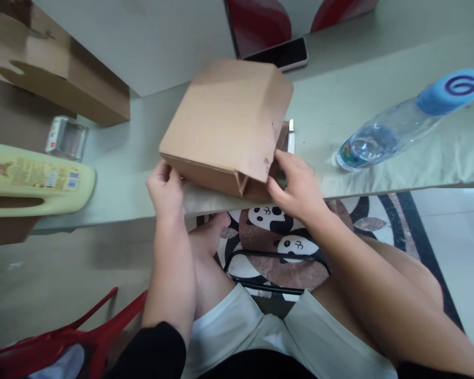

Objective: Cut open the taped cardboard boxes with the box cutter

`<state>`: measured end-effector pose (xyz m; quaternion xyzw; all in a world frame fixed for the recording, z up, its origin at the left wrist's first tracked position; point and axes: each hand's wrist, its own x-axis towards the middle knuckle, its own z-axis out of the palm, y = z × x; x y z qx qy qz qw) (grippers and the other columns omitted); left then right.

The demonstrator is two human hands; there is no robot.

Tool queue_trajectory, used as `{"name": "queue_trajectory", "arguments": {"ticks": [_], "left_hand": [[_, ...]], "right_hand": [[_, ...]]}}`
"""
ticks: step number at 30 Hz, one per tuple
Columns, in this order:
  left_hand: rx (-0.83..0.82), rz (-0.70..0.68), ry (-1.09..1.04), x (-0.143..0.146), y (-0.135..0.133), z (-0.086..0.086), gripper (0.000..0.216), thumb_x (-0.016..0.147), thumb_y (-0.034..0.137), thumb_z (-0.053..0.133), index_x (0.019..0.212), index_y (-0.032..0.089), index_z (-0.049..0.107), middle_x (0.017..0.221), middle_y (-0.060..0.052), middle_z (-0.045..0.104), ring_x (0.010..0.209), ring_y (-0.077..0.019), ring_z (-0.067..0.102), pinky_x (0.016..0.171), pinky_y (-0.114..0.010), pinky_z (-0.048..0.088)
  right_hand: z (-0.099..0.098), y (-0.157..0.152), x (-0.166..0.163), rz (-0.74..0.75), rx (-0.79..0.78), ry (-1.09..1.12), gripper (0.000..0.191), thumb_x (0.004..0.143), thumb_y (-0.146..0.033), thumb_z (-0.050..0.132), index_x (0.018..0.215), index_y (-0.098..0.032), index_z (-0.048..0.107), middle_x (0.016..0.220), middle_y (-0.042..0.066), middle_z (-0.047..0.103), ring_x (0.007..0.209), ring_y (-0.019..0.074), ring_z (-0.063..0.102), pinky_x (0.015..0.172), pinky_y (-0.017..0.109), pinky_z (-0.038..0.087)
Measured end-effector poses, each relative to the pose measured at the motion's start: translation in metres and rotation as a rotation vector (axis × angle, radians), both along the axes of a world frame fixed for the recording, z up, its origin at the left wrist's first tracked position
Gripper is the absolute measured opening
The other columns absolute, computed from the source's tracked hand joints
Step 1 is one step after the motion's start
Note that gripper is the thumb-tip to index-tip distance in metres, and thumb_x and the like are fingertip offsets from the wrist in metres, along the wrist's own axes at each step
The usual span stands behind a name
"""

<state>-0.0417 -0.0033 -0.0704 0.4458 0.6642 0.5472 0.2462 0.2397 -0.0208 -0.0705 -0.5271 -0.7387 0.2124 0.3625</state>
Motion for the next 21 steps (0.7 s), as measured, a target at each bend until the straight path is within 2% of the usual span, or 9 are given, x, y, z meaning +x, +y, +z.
{"name": "queue_trajectory", "arguments": {"ticks": [4, 7, 10, 14, 16, 18, 20, 21], "left_hand": [[-0.038, -0.048, 0.084, 0.001, 0.001, -0.001, 0.024, 0.086, 0.035, 0.064, 0.096, 0.019, 0.079, 0.130, -0.010, 0.069, 0.131, -0.0255, 0.058, 0.117, -0.040, 0.041], [0.032, -0.189, -0.084, 0.006, 0.002, -0.001, 0.042, 0.091, 0.055, 0.054, 0.097, 0.020, 0.074, 0.110, -0.009, 0.073, 0.111, -0.0244, 0.067, 0.102, -0.040, 0.052], [0.107, -0.308, -0.267, 0.015, -0.001, 0.004, 0.054, 0.088, 0.072, 0.046, 0.097, 0.022, 0.066, 0.092, -0.007, 0.068, 0.085, -0.0215, 0.066, 0.084, -0.039, 0.056], [0.170, -0.460, -0.448, 0.032, -0.007, 0.015, 0.050, 0.085, 0.075, 0.044, 0.091, 0.026, 0.054, 0.084, -0.003, 0.058, 0.084, -0.0200, 0.061, 0.088, -0.040, 0.054], [0.216, -0.469, -0.484, 0.036, -0.007, 0.018, 0.048, 0.085, 0.074, 0.046, 0.089, 0.026, 0.050, 0.083, -0.002, 0.055, 0.085, -0.0190, 0.060, 0.087, -0.037, 0.053], [0.265, -0.409, -0.488, 0.037, -0.007, 0.021, 0.047, 0.086, 0.073, 0.045, 0.092, 0.026, 0.048, 0.084, -0.001, 0.054, 0.083, -0.0178, 0.059, 0.081, -0.033, 0.052], [0.234, -0.337, -0.492, 0.034, -0.006, 0.024, 0.047, 0.085, 0.073, 0.045, 0.097, 0.027, 0.047, 0.084, -0.001, 0.055, 0.075, -0.0165, 0.058, 0.068, -0.029, 0.050], [0.168, -0.316, -0.500, 0.032, -0.006, 0.025, 0.049, 0.084, 0.074, 0.045, 0.100, 0.027, 0.048, 0.083, -0.001, 0.056, 0.069, -0.0157, 0.057, 0.059, -0.028, 0.047]], "right_hand": [[0.005, -0.001, 0.002, 0.022, 0.039, 0.083, 0.048, 0.091, -0.042, 0.051, 0.133, -0.020, 0.057, 0.128, 0.015, 0.066, 0.129, 0.0367, 0.056, 0.111, 0.059, 0.043], [0.007, -0.003, 0.003, 0.037, 0.035, 0.115, 0.053, 0.091, -0.051, 0.052, 0.134, -0.021, 0.055, 0.133, 0.016, 0.063, 0.131, 0.0374, 0.054, 0.111, 0.059, 0.043], [0.004, -0.007, 0.002, 0.064, -0.020, 0.157, 0.061, 0.087, -0.056, 0.058, 0.136, -0.021, 0.053, 0.130, 0.016, 0.064, 0.125, 0.0366, 0.058, 0.109, 0.060, 0.045], [0.003, -0.010, -0.001, 0.055, -0.110, 0.210, 0.055, 0.084, -0.055, 0.061, 0.128, -0.022, 0.060, 0.127, 0.015, 0.066, 0.131, 0.0366, 0.056, 0.115, 0.060, 0.042], [0.005, -0.010, -0.002, 0.051, -0.158, 0.224, 0.053, 0.082, -0.056, 0.062, 0.122, -0.022, 0.062, 0.120, 0.014, 0.068, 0.126, 0.0350, 0.059, 0.111, 0.057, 0.047], [0.008, -0.009, -0.003, 0.003, -0.165, 0.227, 0.053, 0.077, -0.059, 0.067, 0.114, -0.022, 0.064, 0.107, 0.013, 0.070, 0.115, 0.0345, 0.064, 0.104, 0.054, 0.051], [0.011, -0.008, -0.002, -0.078, -0.158, 0.240, 0.050, 0.071, -0.060, 0.075, 0.102, -0.022, 0.064, 0.089, 0.011, 0.069, 0.096, 0.0327, 0.066, 0.093, 0.052, 0.054], [0.012, -0.007, -0.002, -0.123, -0.150, 0.265, 0.047, 0.070, -0.059, 0.077, 0.096, -0.022, 0.063, 0.081, 0.009, 0.067, 0.085, 0.0300, 0.065, 0.086, 0.050, 0.055]]}}
